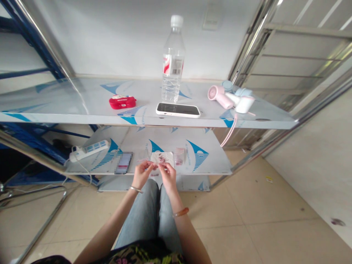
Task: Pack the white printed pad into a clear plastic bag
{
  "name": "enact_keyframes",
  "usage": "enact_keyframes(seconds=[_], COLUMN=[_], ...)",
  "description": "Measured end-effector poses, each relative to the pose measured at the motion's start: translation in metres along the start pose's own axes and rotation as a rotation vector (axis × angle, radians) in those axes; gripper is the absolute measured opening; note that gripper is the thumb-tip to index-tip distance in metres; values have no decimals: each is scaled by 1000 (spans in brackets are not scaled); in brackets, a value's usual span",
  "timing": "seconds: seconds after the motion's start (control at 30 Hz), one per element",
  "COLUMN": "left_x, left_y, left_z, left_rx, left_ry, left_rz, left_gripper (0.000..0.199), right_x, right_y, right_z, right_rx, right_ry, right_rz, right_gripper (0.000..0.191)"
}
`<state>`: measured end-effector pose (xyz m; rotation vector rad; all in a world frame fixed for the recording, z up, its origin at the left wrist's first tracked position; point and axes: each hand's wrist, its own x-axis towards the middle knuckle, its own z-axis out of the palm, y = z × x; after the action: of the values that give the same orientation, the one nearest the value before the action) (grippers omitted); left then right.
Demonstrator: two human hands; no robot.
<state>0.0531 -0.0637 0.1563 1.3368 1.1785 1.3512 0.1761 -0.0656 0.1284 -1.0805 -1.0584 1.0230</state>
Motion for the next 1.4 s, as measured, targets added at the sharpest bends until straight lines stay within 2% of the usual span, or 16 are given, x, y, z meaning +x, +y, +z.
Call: enact_keyframes(seconds=[0.5, 0.7, 0.93, 1.23, 1.4], left_x=[3, 4, 7, 6, 5], left_y=[-10, -9, -13, -9, -8], left_z=[-3, -1, -2, -2, 0], left_rx=[-34, -82, -134, -209, -207], left_ry=[-24, -14, -58, -51, -64], left_rz=[-27, -65, -116, -157, -144], left_gripper=[28, 28, 30, 25, 24], right_x=[-3, -1, -2, -1, -2], right_y=[-4, 0, 6, 2, 2], right_z=[0, -3, 1, 3, 4], right_rx=[-27, -61, -53, -23, -37], right_ry=[-41, -6, 41, -19, 20], right_rz=[20, -12, -17, -48, -59], right_gripper=[27, 24, 27, 21, 19])
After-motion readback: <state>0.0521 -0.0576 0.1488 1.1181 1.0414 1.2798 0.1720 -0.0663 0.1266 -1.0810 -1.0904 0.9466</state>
